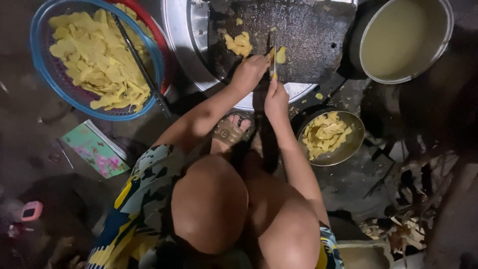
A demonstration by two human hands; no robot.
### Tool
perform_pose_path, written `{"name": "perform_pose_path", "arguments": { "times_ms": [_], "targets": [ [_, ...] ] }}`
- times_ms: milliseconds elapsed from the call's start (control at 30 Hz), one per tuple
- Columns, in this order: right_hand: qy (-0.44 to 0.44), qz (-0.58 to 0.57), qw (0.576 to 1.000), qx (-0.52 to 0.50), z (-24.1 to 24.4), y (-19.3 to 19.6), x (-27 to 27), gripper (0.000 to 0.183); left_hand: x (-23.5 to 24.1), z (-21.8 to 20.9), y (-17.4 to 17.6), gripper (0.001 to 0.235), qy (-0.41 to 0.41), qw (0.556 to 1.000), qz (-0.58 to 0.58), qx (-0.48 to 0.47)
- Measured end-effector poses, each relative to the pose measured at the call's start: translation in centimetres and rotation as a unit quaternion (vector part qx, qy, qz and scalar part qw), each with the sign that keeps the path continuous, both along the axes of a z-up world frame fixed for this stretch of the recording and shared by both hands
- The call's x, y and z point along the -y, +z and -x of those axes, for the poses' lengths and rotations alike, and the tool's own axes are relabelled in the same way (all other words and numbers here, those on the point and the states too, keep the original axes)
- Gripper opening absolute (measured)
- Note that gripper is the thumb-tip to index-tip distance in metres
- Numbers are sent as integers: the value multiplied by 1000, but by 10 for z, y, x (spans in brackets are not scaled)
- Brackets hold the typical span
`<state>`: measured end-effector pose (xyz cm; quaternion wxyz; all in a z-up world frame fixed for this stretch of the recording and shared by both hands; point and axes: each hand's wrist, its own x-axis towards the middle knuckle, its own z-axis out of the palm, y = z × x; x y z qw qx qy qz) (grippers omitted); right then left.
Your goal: Slicing ginger roots into thin pieces using a knife on a cutting board.
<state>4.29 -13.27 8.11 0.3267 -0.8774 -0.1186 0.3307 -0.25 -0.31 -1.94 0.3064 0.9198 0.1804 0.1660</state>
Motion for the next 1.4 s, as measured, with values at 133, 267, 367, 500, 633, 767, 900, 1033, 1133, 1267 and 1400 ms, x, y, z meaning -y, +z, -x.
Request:
{"name": "perform_pose_path", "arguments": {
  "times_ms": [133,267,367,500,633,767,900,1033,1133,1267,1400],
  "targets": [
    [4,59,998,-25,-3,-18,11,59,1,-5,7,16,-7,1000,-23,18],
    [10,43,996,-78,-8,5,11,64,-1,-5,14,15,-2,999,-22,23],
    [34,37,995,-92,-10,25,22,63,0,-7,15,13,1,999,-21,25],
    [63,35,993,-92,-17,48,20,64,2,-5,13,10,-7,1000,4,6],
    [57,25,992,-106,-24,32,28,66,0,-7,22,13,-6,999,41,-11],
    [57,44,987,-144,-28,50,20,54,-3,-9,31,6,-26,998,49,-12],
    [51,44,988,-141,-29,44,18,55,-2,-11,29,7,-26,998,55,-14],
    [42,70,986,-142,-33,44,7,58,-2,-10,28,8,-14,997,71,-23],
    [46,52,987,-142,-34,39,1,56,-3,-10,24,8,-12,995,91,-25],
    [56,54,991,-110,-36,24,-4,62,-3,-12,28,11,-10,997,71,-25],
    [45,30,993,-109,-37,10,-12,65,-6,-15,30,12,7,997,70,-31]
  ]
}}
